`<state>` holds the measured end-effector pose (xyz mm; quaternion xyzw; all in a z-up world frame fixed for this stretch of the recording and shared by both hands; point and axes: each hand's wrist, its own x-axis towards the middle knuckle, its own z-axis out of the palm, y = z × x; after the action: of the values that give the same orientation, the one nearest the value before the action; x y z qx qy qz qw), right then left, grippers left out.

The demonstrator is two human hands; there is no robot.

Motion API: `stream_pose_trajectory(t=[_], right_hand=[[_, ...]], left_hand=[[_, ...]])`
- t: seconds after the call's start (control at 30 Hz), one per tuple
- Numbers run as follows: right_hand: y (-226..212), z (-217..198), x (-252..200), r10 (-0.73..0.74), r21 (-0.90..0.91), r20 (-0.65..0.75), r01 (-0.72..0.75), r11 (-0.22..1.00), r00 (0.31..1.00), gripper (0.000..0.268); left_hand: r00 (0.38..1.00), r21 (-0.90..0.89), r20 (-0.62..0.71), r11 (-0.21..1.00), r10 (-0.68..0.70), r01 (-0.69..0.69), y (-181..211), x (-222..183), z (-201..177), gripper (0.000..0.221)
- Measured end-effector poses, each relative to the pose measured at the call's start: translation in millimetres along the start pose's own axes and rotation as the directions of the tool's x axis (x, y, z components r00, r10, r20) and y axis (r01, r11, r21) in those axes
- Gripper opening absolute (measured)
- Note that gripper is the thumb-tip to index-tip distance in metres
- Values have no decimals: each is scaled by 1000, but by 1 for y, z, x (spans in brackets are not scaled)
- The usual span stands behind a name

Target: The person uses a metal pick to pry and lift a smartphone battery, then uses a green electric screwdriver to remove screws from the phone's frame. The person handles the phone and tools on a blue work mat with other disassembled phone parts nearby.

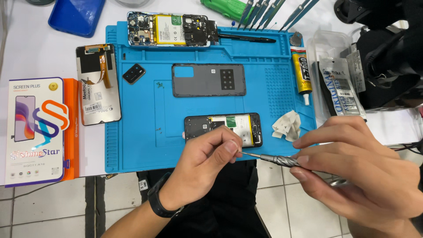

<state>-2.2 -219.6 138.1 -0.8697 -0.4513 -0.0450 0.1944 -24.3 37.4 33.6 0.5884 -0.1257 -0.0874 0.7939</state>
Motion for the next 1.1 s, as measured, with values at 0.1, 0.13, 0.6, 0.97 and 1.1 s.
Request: stream_pose_trajectory(t=[0.1,0.13,0.6,0.97,1.1], right_hand=[[-6,-1,5,0,9,-30,0,1000,1000,24],[-8,-2,6,-14,15,-47,14,1000,999,23],[-33,13,27,39,22,-228,-35,999,973,11],[18,25,-13,219,-93,56,-213,973,974,12],[26,31,-14,234,-94,55,-228,969,971,12]], left_hand=[[1000,10,14,1000,6,-6,-1,0,-1,34],[1000,2,14,1000,2,-2,-1,-1,-1,34],[996,185,-86,982,-24,40,0,1,6,32],[938,806,317,483,136,-343,-33,11,20,51],[940,823,315,456,131,-340,-40,13,24,52]])
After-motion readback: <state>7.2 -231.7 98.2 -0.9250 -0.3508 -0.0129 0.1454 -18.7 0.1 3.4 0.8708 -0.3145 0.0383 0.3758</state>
